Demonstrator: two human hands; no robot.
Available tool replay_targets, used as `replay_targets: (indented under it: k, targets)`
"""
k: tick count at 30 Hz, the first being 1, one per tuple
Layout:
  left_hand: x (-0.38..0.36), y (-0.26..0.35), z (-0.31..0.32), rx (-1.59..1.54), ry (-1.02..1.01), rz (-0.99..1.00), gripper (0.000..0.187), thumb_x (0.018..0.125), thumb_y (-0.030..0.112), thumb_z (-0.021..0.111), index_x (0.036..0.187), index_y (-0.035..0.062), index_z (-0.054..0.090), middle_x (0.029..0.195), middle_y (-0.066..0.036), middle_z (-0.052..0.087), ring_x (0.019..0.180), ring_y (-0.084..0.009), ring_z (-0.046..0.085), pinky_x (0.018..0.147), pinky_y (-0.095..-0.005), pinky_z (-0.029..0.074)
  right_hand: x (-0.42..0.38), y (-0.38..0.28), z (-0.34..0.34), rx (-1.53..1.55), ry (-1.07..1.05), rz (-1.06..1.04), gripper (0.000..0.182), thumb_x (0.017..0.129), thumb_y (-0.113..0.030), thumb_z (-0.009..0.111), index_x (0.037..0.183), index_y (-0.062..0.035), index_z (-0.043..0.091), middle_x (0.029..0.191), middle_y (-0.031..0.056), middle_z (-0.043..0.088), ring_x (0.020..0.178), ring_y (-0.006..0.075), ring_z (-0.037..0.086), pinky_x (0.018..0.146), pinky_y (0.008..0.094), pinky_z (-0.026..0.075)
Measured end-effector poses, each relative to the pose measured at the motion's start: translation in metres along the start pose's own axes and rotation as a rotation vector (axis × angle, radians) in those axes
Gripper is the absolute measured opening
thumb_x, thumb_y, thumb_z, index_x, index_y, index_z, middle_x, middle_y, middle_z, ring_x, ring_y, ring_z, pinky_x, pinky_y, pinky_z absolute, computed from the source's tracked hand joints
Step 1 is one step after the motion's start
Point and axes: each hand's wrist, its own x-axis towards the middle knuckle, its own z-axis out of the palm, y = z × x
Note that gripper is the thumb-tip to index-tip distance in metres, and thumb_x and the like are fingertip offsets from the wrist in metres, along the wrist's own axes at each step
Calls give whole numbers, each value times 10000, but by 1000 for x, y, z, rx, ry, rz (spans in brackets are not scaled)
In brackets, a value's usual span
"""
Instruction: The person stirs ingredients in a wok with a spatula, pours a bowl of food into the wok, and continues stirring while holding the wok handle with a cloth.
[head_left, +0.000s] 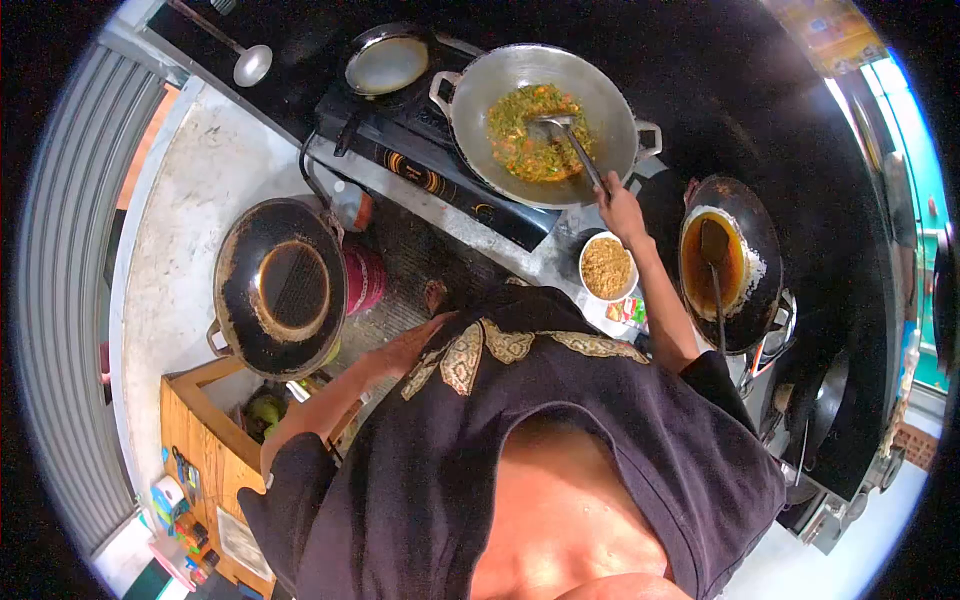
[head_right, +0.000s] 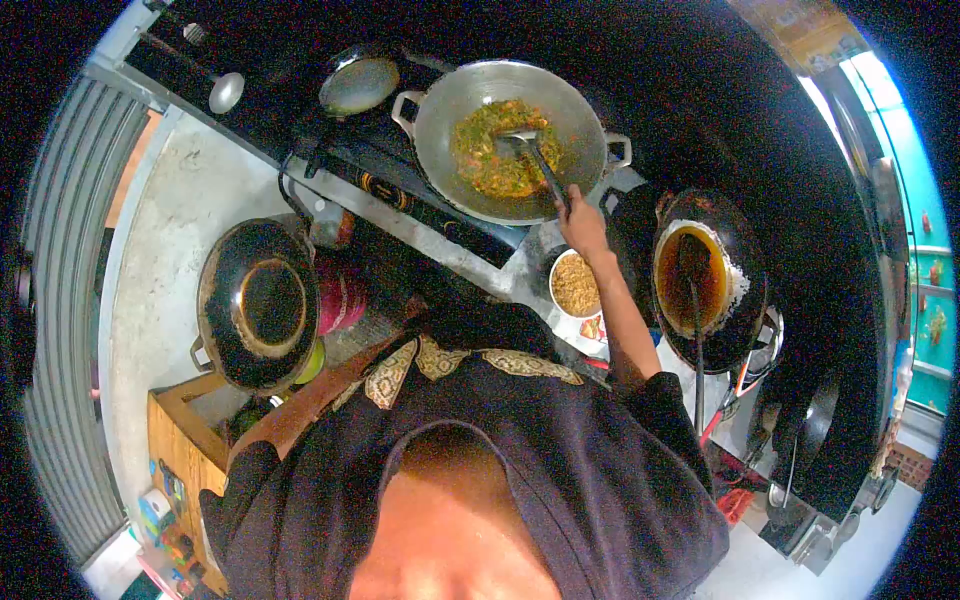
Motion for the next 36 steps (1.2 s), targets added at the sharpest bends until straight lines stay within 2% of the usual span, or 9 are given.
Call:
replay_targets:
  k: [12,15,17,23,24,28,31,33,36]
  targets:
    - [1,7,-11,114,20,111,954,731,315,705,1427,123,82,1436,-162,239,1255,-355,362,1042,-401,319,5,-24,-16,107,61,-60,255,875,-202,516,1051,-30,445,793,276,595,770,460,572,660,509,447]
    - [15,-34,7,86,127,345,962,728,338,701,1428,124,77,1447,-158,210,1228,-368,391,1024,-409,343,19,-23,3,107,46,-55,302,868,-246,544,1054,-25,452,740,267,597,749,457,579,636,498,450]
    - [7,-11,-7,47,25,133,975,721,353,704,1427,118,74,1442,-167,217,1208,-381,408,1015,-419,352,5,-17,-2,187,37,-133,325,864,-271,561,1053,-27,456,720,256,598,733,443,592,620,479,451]
    - [-4,-4,-5,100,42,51,990,713,334,717,1428,119,67,1411,-198,273,1170,-397,439,990,-432,367,-63,-62,-91,382,-10,89,376,905,-274,518,1170,-15,455,714,197,597,615,268,575,603,371,445]
    - [-1,-9,-3,102,42,48,994,711,323,720,1428,113,64,1405,-202,285,1170,-395,440,991,-432,365,-70,-64,-96,414,66,-4,386,934,-238,472,1249,-20,427,664,115,570,567,174,528,546,331,426]
    - [2,-9,-8,54,-83,-113,1002,717,296,719,1427,81,45,1403,-206,290,1194,-375,428,1018,-415,345,-93,-93,-105,738,74,124,405,955,-206,436,1316,-29,393,622,-17,428,532,78,425,471,261,376]
    - [4,-21,-1,178,-17,17,1001,724,292,713,1427,63,39,1413,-210,271,1244,-347,381,1044,-391,318,-95,-58,-21,213,226,83,369,948,-223,440,1272,-48,462,618,144,549,503,217,501,476,337,404]
    - [-3,-32,6,153,31,121,1010,716,296,718,1428,56,42,1420,-217,252,1268,-334,351,1055,-381,300,-84,-29,20,278,111,100,338,944,-250,437,1211,-58,516,698,240,569,557,319,534,533,398,428]
    - [2,-19,-7,64,-25,-14,1027,702,317,726,1426,43,51,1428,-224,231,1293,-325,316,1065,-372,281,-72,-31,2,309,181,120,361,957,-294,413,1153,-17,536,614,130,533,516,191,504,500,342,417]
